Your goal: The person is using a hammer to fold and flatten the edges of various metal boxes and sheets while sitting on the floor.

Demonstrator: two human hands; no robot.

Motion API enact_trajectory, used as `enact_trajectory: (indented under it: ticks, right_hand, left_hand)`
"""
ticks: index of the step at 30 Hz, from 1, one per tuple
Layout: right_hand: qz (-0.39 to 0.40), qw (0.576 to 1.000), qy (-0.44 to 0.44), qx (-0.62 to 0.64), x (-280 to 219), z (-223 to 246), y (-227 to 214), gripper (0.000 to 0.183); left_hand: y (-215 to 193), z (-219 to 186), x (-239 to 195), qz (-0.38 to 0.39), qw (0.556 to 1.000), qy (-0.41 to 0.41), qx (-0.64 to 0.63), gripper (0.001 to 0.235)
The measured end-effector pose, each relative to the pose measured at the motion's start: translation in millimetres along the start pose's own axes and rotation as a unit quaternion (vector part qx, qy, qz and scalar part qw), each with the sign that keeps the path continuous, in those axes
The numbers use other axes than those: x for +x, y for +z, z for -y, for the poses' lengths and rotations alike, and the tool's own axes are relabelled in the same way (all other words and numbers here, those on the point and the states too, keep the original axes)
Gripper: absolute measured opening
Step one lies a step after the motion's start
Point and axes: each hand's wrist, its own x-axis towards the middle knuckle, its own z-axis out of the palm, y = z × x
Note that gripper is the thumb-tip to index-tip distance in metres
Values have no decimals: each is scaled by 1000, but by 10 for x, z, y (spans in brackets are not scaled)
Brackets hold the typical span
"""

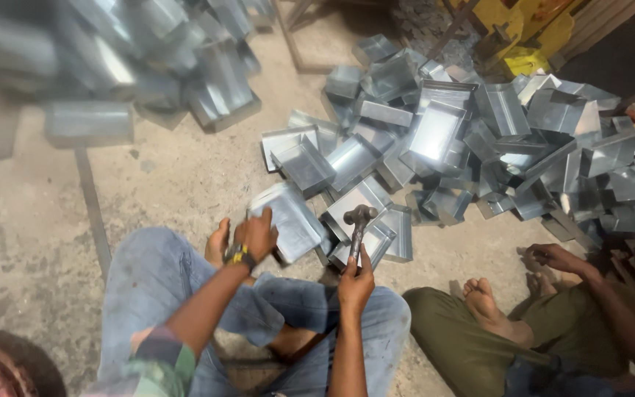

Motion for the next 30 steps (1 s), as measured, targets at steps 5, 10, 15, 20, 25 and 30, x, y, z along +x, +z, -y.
enact_trajectory:
  ticks: [5, 10, 15, 20, 25, 30]
  right_hand:
    - [5, 999, -27, 23, -127, -24, 0, 46]
    - [-5, 994, -65, 91, -227, 353, -38, 47]
    - [1, 966, -129, 222, -431, 849, -305, 51]
    - [-26, 914, -226, 336, -533, 964, -445, 52]
    - [5, 979, -177, 104, -253, 604, 17, 51]
    - [-26, 967, -229, -108, -130, 309, 200, 46]
  left_hand:
    - [144, -38, 31, -108, 989, 61, 79, 69]
    - [190, -111, 531, -102, 988, 68, 90, 94]
    - [252, -226, 790, -97, 975, 192, 54, 85]
    - [316, -236, 849, -84, 970, 194, 118, 83]
    - [359, -249, 885, -89, 968, 194, 130, 82]
    - [314, -311, 978, -25, 974, 168, 148, 90]
